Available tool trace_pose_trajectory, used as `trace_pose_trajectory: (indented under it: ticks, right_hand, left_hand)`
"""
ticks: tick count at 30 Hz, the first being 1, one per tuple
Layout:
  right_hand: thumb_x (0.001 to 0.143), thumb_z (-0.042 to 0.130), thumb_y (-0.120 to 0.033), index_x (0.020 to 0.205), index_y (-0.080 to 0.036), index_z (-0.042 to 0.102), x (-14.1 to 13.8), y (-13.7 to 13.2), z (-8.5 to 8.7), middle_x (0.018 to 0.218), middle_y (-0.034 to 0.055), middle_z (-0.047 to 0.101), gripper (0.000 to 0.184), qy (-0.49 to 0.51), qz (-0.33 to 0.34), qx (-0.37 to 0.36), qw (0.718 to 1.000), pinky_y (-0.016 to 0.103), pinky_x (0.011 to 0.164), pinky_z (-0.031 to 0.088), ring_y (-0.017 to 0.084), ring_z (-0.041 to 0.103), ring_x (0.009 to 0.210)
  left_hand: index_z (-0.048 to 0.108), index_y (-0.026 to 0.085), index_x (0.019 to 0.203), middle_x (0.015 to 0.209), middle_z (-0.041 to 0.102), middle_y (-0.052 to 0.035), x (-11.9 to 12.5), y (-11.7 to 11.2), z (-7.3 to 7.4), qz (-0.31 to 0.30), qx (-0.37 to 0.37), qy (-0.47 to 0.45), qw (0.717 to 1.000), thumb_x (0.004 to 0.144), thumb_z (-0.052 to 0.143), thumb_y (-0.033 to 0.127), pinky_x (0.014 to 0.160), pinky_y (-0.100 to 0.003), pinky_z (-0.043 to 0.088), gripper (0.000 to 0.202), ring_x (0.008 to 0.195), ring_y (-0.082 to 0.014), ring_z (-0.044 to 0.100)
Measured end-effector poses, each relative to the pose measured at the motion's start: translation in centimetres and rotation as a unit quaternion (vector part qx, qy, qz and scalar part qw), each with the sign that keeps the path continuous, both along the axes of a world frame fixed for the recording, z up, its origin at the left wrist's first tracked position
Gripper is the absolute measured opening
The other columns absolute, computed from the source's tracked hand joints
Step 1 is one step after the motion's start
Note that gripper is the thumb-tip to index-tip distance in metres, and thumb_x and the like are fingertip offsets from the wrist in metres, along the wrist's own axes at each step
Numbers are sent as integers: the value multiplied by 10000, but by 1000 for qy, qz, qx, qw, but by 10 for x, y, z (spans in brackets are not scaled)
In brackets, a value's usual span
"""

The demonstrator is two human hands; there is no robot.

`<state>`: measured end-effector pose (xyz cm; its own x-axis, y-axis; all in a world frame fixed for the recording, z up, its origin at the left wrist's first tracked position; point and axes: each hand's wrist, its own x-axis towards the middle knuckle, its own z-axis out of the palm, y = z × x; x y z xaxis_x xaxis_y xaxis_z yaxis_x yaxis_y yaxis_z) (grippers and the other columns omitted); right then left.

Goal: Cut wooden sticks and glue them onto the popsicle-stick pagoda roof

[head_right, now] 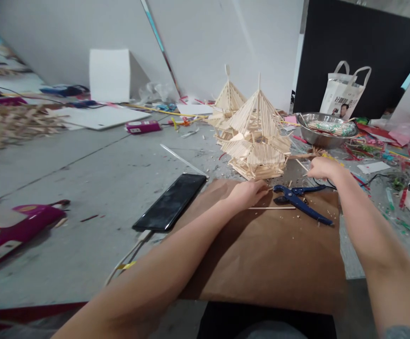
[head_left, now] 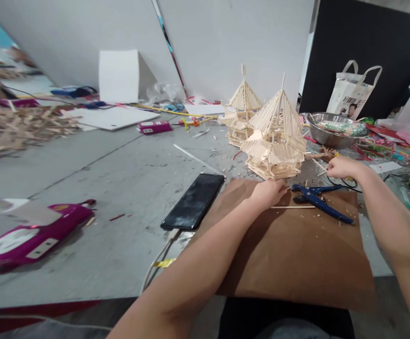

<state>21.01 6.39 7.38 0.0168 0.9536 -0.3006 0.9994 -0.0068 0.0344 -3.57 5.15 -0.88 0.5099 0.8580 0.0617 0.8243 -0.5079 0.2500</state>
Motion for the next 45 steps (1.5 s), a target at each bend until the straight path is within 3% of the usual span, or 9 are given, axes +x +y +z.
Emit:
trace_pose_trajectory:
  ticks: [5,10,14,21,29,34,40,42,45]
  right_hand:
    - [684,483,-219,678,-173,543,3,-27,11,682,8,657,76,178,-31,36,983,197,422,347,66,492,408]
    - [684,512,-194,670,-179,482,-9,-34,7,636,2,653,37,305,-29,78,949,182,409,346,53,482,381]
    - [683,553,-191,676,-175,487,-18,-34,4,620,6,652,68,423,-27,105,900,169,375,337,49,485,371]
    - [697,590,-192,721,-158,488,-58,-35,15,603,0,634,110,581,-33,165,797,170,325,311,45,474,325]
    - [738,592,-289,794,-168,463,-91,-18,2,650,-18,605,185,632,32,244,735,162,349,338,22,474,371]
    - [747,552,-324,810,-183,459,-105,-16,-16,672,-17,593,181,622,43,294,724,184,383,374,29,459,382]
    - [747,529,-316,751,-189,486,-125,-33,-36,618,-25,572,134,554,91,316,764,214,516,426,83,538,523]
    - [752,508,-287,746,-187,487,-126,-36,-42,609,-22,574,103,530,107,314,781,225,558,430,95,550,549]
    - [748,489,-256,788,-183,499,-122,-40,-52,660,-5,599,83,506,116,314,795,241,606,436,107,563,590]
  left_hand:
    - [595,190,915,1003,640,-111,14,3,-7,-10,30,18,999,845,366,304,736,-360,472,265,914,-254,617]
    - [566,157,949,977,638,-128,18,8,-14,19,37,25,999,859,327,220,737,-354,475,263,912,-243,620]
    - [532,160,1022,916,641,-128,16,10,-16,60,22,19,998,886,294,273,730,-335,474,297,900,-229,624]
    - [566,198,988,1043,620,-91,15,1,-9,43,35,0,998,880,296,297,729,-335,472,308,915,-220,612]
    - [617,200,933,936,656,-82,6,-6,3,68,60,-71,993,866,321,327,699,-302,448,328,827,-201,619]
    - [607,164,795,736,620,-49,3,-6,11,89,59,-282,953,856,362,376,621,-234,411,330,684,-139,575]
    - [540,162,751,480,426,43,2,-10,20,57,-27,-548,834,835,347,503,473,-191,357,401,442,-74,425]
    - [510,167,690,474,414,47,2,-11,19,55,-33,-555,829,824,382,489,471,-191,355,371,442,-72,422]
    - [466,168,613,510,460,21,4,-13,21,74,-1,-492,867,833,373,440,504,-201,370,362,493,-84,462]
